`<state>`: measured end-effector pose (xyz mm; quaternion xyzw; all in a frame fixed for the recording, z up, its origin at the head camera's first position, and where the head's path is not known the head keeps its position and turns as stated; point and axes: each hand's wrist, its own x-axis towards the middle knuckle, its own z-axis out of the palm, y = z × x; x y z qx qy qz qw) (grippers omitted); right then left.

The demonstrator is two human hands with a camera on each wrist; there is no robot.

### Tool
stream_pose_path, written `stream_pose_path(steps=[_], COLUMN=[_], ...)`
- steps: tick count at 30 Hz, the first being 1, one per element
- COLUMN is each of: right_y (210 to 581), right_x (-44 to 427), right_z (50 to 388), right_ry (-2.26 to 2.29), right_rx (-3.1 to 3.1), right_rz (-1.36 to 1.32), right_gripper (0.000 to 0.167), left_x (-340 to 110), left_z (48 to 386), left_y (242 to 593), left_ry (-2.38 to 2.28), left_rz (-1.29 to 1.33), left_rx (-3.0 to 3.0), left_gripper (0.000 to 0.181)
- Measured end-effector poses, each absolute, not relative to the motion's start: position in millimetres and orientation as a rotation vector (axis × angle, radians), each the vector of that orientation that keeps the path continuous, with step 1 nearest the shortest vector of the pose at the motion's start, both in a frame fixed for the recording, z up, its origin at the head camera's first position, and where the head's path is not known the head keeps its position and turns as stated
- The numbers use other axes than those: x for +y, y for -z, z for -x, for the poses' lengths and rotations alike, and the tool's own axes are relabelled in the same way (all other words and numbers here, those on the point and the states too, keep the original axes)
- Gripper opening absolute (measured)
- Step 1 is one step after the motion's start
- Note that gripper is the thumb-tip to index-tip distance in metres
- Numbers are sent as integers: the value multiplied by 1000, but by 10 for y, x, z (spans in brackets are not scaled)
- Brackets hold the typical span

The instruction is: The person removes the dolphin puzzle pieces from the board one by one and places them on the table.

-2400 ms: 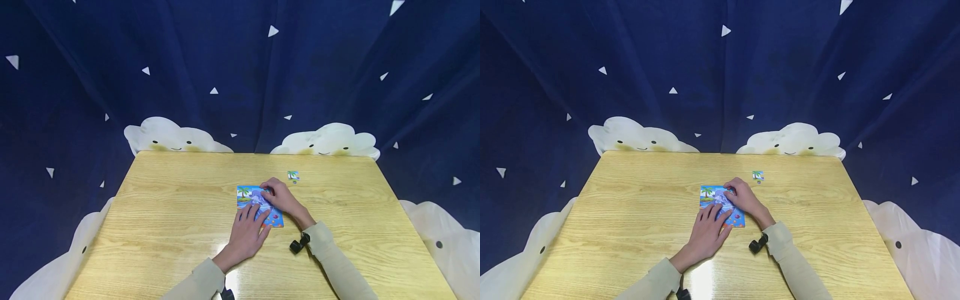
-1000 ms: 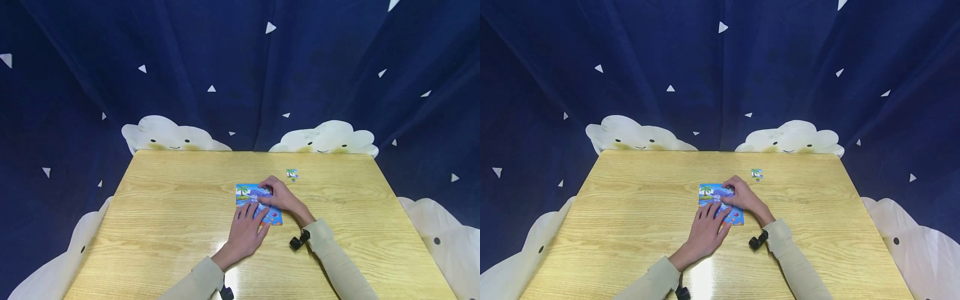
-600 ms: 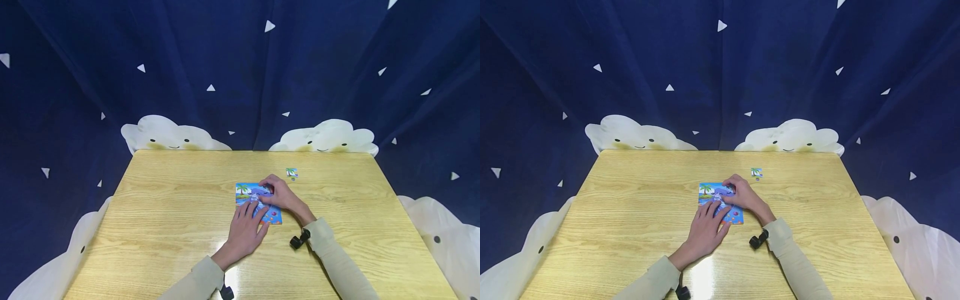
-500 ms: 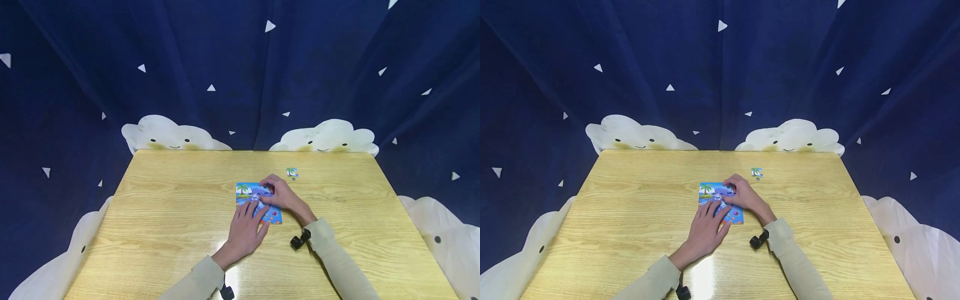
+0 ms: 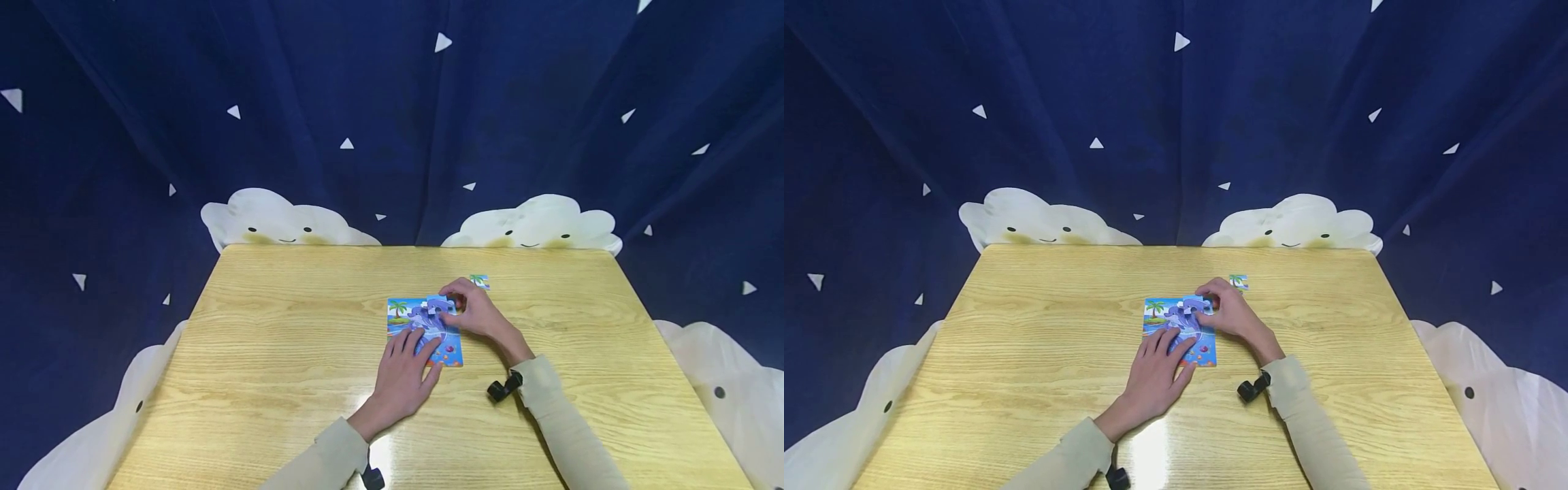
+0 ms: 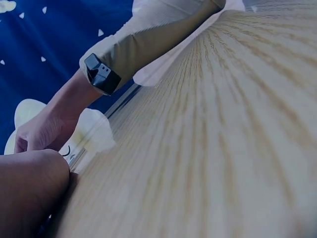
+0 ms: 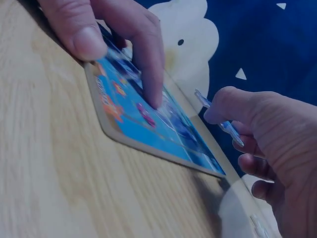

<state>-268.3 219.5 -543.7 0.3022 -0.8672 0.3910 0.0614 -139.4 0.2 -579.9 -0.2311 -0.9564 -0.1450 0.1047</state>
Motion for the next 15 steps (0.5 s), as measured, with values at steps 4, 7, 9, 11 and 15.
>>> stream_pose_path(steps=[4,7,9,11,15], right_y=[5417,5403,5400,5400,5400], right_x=[2278,2343,2396,2453,2581], right_z=[2706,2709,2709,2710,2712], right_ry=[-1178,-1170,-1174,-1175,-1202], right_rx=[-2603,-2603,-2606,-2603,-2600], right_rz=[-911,-885,-869,-853,-792], right_gripper=[38,38,38,38,39], left_x=[3,5,5,5,7], left_z=[1404,1407,1405,1401,1389], left_y=[5795,5796,5798,5799,5796], left_ry=[426,437,447,452,456], left_rz=[676,672,670,669,672], left_rx=[-2820,-2817,-2814,-2810,-2807], left_gripper=[51,51,50,50,50])
